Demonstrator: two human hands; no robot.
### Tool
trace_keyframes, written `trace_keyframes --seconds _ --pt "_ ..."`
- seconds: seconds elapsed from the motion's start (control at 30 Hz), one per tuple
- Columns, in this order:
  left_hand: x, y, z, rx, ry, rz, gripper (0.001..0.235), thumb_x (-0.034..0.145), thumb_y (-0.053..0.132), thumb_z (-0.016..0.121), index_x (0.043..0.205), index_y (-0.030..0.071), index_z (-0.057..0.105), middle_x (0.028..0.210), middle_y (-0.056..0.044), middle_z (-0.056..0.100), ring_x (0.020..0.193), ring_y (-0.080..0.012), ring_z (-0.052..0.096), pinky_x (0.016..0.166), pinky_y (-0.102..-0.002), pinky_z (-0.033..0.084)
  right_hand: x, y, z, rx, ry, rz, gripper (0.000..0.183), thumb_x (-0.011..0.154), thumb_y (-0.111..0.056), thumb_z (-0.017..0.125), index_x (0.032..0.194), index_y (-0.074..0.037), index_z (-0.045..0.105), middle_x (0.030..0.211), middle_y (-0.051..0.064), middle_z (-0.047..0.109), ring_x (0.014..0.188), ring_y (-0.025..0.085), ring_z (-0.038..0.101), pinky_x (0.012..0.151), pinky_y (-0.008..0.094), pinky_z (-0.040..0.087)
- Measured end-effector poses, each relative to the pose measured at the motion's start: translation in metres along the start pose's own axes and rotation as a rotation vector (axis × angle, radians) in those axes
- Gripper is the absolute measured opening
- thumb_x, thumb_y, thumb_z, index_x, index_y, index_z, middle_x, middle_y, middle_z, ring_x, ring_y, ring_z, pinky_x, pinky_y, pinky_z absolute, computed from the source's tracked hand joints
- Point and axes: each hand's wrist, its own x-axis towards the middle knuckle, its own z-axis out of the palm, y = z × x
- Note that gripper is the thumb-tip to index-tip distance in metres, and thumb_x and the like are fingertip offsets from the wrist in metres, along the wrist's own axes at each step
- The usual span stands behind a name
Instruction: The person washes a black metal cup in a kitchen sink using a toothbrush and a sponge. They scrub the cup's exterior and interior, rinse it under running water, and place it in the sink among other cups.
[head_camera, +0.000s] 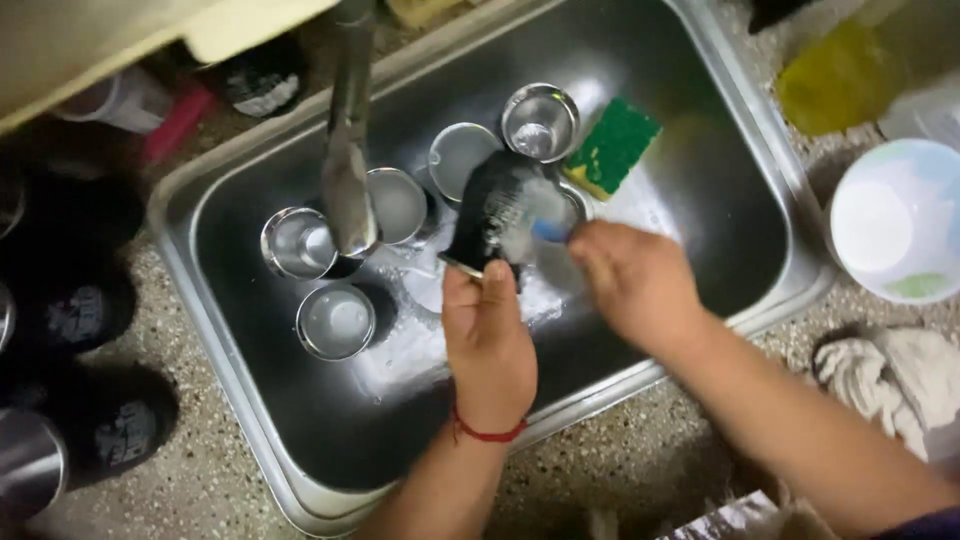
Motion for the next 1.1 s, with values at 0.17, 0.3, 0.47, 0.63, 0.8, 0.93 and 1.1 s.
trace_keyframes --seconds 0.17,0.3,0.47,0.63,0.8,0.93,1.1 --pt "0.006 0.037 0.010 0.228 -0.155 -0.016 0.034 0.104 0.012 0.045 0.135 -0.001 0.052 0.122 -0.007 0.062 0.107 -0.0110 0.052 0.106 -0.038 0.045 0.007 -0.010 -0.012 0.092 0.061 0.082 0.022 0.106 -0.023 0.054 0.090 -0.014 0.067 0.067 0.010 0.063 0.067 0.036 0.066 0.062 0.045 0.053" --pt "0.002 0.023 0.002 0.350 -0.177 0.009 0.034 0.103 0.009 0.044 0.134 -0.001 0.051 0.119 -0.010 0.063 0.106 -0.0147 0.054 0.103 -0.041 0.047 -0.002 -0.024 -0.002 0.113 0.010 0.047 0.027 0.102 -0.032 0.055 0.086 -0.015 0.069 0.063 0.010 0.064 0.064 0.038 0.067 0.057 0.044 0.055" --pt "-0.003 0.018 -0.007 0.538 -0.157 -0.020 0.025 0.099 0.010 0.047 0.121 0.000 0.055 0.102 -0.015 0.067 0.092 -0.0202 0.060 0.090 -0.043 0.052 -0.015 -0.019 0.011 0.090 0.014 0.016 0.026 0.100 -0.032 0.059 0.090 -0.012 0.072 0.068 0.013 0.068 0.067 0.039 0.069 0.058 0.045 0.056" --pt "-0.008 0.001 -0.021 0.572 -0.111 -0.044 0.021 0.095 0.004 0.049 0.115 0.000 0.057 0.095 -0.017 0.069 0.086 -0.0194 0.061 0.082 -0.043 0.053 -0.004 -0.029 0.001 0.157 0.054 0.075 0.025 0.101 -0.030 0.059 0.088 -0.012 0.071 0.063 0.014 0.065 0.063 0.039 0.067 0.058 0.045 0.054" --pt "-0.007 0.009 -0.013 0.616 -0.105 -0.048 0.021 0.093 0.004 0.050 0.112 -0.002 0.057 0.092 -0.020 0.071 0.084 -0.0225 0.065 0.079 -0.046 0.055 -0.003 -0.026 -0.001 0.172 0.073 0.091 0.023 0.104 -0.026 0.056 0.093 -0.010 0.068 0.072 0.018 0.065 0.072 0.045 0.066 0.060 0.049 0.051" --pt "-0.004 -0.001 -0.012 0.610 -0.110 -0.047 0.021 0.093 0.005 0.050 0.112 -0.001 0.057 0.087 -0.017 0.070 0.081 -0.0197 0.063 0.076 -0.043 0.055 0.006 -0.022 -0.006 0.149 0.074 0.031 0.022 0.102 -0.025 0.058 0.090 -0.012 0.071 0.067 0.013 0.066 0.065 0.037 0.068 0.059 0.042 0.055" --pt "-0.004 -0.012 -0.028 0.676 -0.101 -0.038 0.021 0.094 0.005 0.048 0.112 -0.002 0.056 0.082 -0.019 0.070 0.073 -0.0264 0.066 0.073 -0.044 0.056 0.001 -0.024 -0.002 0.178 0.006 0.087 0.024 0.101 -0.027 0.057 0.085 -0.014 0.070 0.061 0.013 0.064 0.060 0.039 0.065 0.055 0.044 0.054"
